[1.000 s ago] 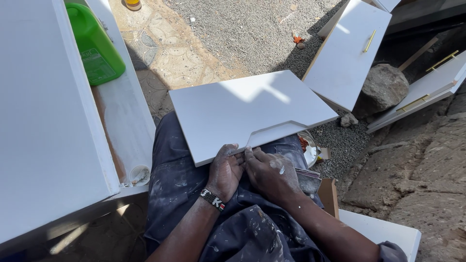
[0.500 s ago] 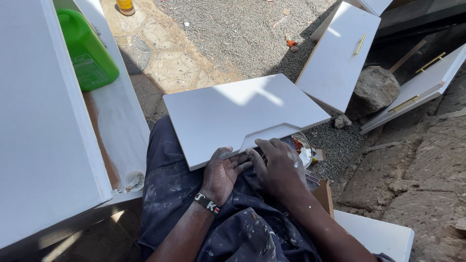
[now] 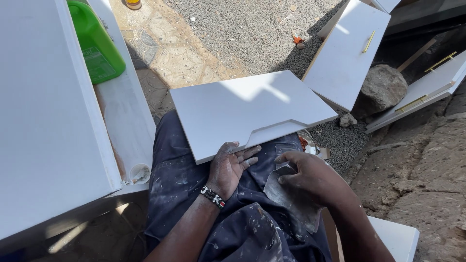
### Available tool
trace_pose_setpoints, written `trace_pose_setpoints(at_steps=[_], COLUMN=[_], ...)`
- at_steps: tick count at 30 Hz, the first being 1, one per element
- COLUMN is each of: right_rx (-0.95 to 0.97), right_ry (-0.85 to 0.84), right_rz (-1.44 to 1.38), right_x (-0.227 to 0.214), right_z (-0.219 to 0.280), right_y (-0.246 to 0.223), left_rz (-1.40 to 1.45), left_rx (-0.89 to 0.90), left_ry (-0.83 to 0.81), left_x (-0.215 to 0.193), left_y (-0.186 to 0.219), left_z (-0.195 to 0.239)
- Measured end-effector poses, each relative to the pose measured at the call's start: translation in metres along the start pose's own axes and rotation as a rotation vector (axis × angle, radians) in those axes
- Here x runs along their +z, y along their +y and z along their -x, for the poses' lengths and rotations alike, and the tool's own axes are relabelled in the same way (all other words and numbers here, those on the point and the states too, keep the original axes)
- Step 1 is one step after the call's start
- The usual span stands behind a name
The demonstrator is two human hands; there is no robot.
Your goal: The person sands a white rectangular wooden board using a sanding block. They work on the edges and the main surface while the board rests on their lap. The person then moves the board to a nearby table to continue sanding.
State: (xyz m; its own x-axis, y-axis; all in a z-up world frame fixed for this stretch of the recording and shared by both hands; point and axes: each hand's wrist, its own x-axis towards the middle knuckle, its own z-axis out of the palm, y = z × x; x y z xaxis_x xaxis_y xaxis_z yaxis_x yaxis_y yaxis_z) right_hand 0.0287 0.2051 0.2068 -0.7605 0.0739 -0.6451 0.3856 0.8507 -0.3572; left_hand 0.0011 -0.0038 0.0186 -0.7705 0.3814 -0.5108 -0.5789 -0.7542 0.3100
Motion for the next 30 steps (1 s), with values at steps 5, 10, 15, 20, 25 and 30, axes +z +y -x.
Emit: trace_pose_setpoints(at_steps=[5, 10, 15, 20, 25, 30], right_rx=[-0.037, -0.110, -0.029, 0.115, 0.090, 0.104], right_ry=[0.155, 0.303, 0.207, 0.255, 0.288, 0.334], right_rz=[-0.390, -0.579, -0.679, -0.262, -0.346, -0.291], right_x=[-0.024, -0.016, 0.014, 0.023, 0.023, 0.029], right_z=[0.018, -0.046, -0.085, -0.109, -0.104, -0.133], right_y=[-0.011, 0.027, 0.008, -0.013, -0.040, -0.030], left_rz=[0.000, 0.007, 0.026, 0.022, -0.015, -0.030], left_rx=[0.006, 0.006, 0.008, -0.006, -0.020, -0.013], left_ry=[-0.004, -0.011, 0.016, 0.026, 0.024, 0.030], left_x=[-0.006, 0.000, -0.004, -0.003, -0.009, -0.008], left_y=[-0.004, -0.001, -0.005, -0.003, -0.006, -0.006], left_z=[-0.005, -0.002, -0.007, -0.007, -0.012, -0.011])
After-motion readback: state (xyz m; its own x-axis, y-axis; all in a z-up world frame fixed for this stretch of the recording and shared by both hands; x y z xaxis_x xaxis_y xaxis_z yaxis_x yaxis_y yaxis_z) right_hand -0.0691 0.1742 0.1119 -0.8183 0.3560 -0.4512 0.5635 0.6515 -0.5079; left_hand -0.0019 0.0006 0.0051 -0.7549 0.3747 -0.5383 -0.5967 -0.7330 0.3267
